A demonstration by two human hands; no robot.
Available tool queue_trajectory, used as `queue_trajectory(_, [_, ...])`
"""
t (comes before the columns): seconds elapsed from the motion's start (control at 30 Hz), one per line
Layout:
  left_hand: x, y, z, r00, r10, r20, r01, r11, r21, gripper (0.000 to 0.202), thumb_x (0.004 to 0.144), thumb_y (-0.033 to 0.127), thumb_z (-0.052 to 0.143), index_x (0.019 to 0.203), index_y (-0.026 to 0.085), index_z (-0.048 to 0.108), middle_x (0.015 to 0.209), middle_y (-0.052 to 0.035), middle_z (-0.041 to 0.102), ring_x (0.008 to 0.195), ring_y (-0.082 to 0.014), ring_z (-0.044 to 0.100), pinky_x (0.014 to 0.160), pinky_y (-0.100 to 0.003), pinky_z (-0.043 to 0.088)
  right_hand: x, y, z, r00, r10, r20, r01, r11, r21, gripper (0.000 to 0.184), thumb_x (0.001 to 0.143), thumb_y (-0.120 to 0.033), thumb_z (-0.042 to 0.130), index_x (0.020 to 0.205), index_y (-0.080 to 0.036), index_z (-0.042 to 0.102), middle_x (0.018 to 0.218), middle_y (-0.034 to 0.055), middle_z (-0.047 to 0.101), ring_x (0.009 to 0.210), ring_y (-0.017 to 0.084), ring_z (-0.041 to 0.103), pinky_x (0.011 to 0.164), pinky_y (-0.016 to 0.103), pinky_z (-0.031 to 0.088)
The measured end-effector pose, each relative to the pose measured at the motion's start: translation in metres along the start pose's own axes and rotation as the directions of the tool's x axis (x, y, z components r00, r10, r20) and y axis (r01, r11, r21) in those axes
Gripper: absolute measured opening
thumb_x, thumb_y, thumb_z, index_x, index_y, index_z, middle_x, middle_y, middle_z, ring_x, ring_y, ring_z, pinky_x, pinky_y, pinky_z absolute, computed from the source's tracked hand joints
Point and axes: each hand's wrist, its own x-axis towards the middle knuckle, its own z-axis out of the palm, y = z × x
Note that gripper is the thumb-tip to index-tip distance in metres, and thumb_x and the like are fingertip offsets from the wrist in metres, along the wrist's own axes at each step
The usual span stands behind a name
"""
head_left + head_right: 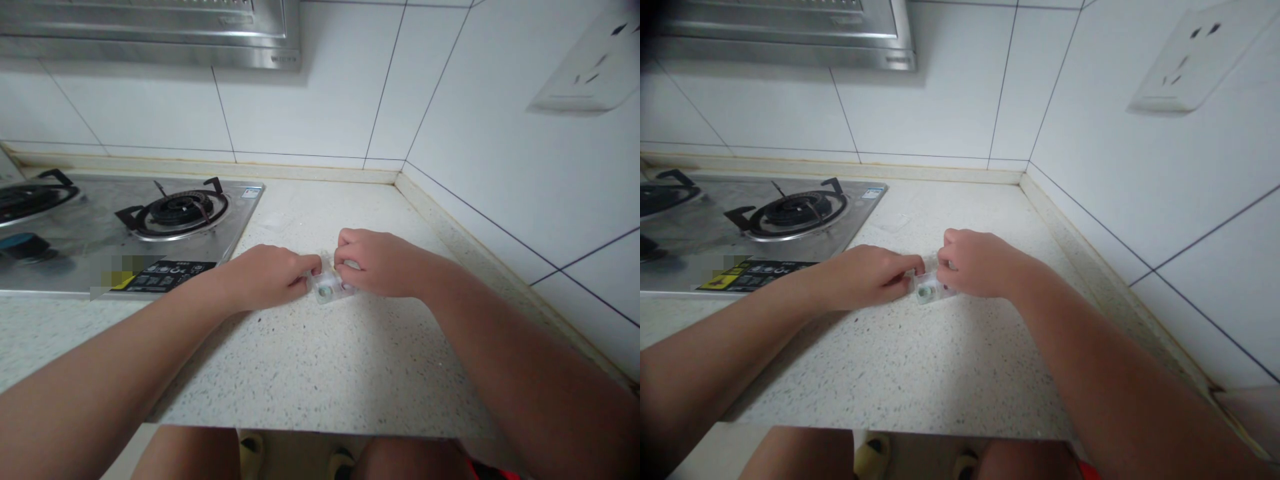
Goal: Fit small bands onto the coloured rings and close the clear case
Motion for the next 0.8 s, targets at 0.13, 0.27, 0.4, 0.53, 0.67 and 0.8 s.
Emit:
queue_trajectory(0.13, [0.000, -0.001, 0.001, 1.000, 0.002, -0.001, -0.002, 1.000, -0.015, 0.022, 0.092, 0.028, 0.044, 0.109, 0.025, 0.058, 0.080, -0.0030, 0.065, 0.069, -0.0195, 0.059, 0.057, -0.028, 0.032, 0.000, 0.000, 0.000, 1.000, 0.004, 0.002, -0.004, 1.000, -0.009, 0.027, 0.092, -0.030, 0.047, 0.078, -0.015, 0.065, 0.096, 0.0066, 0.055, 0.078, 0.014, 0.051, 0.070, 0.029, 0.033])
queue_trajectory(0.27, [0.000, -0.001, 0.001, 1.000, 0.012, -0.004, -0.012, 1.000, -0.022, 0.022, 0.092, 0.028, 0.044, 0.109, 0.024, 0.058, 0.079, -0.0033, 0.065, 0.068, -0.0197, 0.060, 0.056, -0.029, 0.030, -0.001, 0.001, 0.001, 1.000, -0.015, -0.013, 0.015, 1.000, 0.001, 0.027, 0.092, -0.029, 0.046, 0.078, -0.015, 0.064, 0.095, 0.0063, 0.055, 0.078, 0.014, 0.050, 0.072, 0.029, 0.034])
queue_trajectory(0.4, [0.000, 0.000, 0.000, 1.000, 0.000, 0.002, 0.000, 0.999, -0.047, 0.023, 0.093, 0.030, 0.044, 0.110, 0.025, 0.057, 0.075, -0.0021, 0.063, 0.065, -0.0188, 0.059, 0.055, -0.029, 0.030, 0.000, 0.003, 0.001, 0.999, -0.014, -0.039, 0.016, 0.999, 0.041, 0.026, 0.092, -0.026, 0.045, 0.079, -0.015, 0.064, 0.094, 0.0052, 0.055, 0.077, 0.013, 0.050, 0.072, 0.028, 0.034])
queue_trajectory(0.53, [-0.001, -0.001, 0.000, 1.000, -0.028, -0.014, 0.026, 0.995, -0.092, 0.023, 0.093, 0.032, 0.044, 0.112, 0.025, 0.056, 0.075, -0.0016, 0.063, 0.066, -0.0180, 0.059, 0.056, -0.028, 0.031, 0.001, 0.009, 0.001, 0.997, -0.003, -0.077, 0.012, 0.994, 0.112, 0.024, 0.091, -0.023, 0.044, 0.084, -0.017, 0.066, 0.094, 0.0039, 0.056, 0.078, 0.013, 0.050, 0.072, 0.027, 0.034])
queue_trajectory(0.67, [-0.001, -0.002, -0.001, 0.999, -0.033, -0.030, 0.029, 0.993, -0.114, 0.023, 0.093, 0.031, 0.045, 0.113, 0.026, 0.055, 0.073, -0.0004, 0.062, 0.065, -0.0168, 0.058, 0.057, -0.027, 0.032, 0.001, 0.013, 0.002, 0.998, -0.012, -0.062, 0.019, 0.992, 0.122, 0.026, 0.091, -0.023, 0.043, 0.082, -0.017, 0.066, 0.093, 0.0035, 0.056, 0.077, 0.013, 0.051, 0.072, 0.027, 0.034])
queue_trajectory(0.8, [0.000, -0.002, -0.002, 0.999, -0.042, -0.034, 0.037, 0.990, -0.133, 0.024, 0.092, 0.031, 0.045, 0.114, 0.026, 0.055, 0.074, 0.0009, 0.062, 0.064, -0.0163, 0.057, 0.057, -0.027, 0.032, 0.001, 0.012, 0.002, 0.997, -0.029, -0.067, 0.038, 0.991, 0.129, 0.024, 0.090, -0.023, 0.044, 0.084, -0.018, 0.067, 0.093, 0.0029, 0.056, 0.076, 0.012, 0.050, 0.072, 0.027, 0.033])
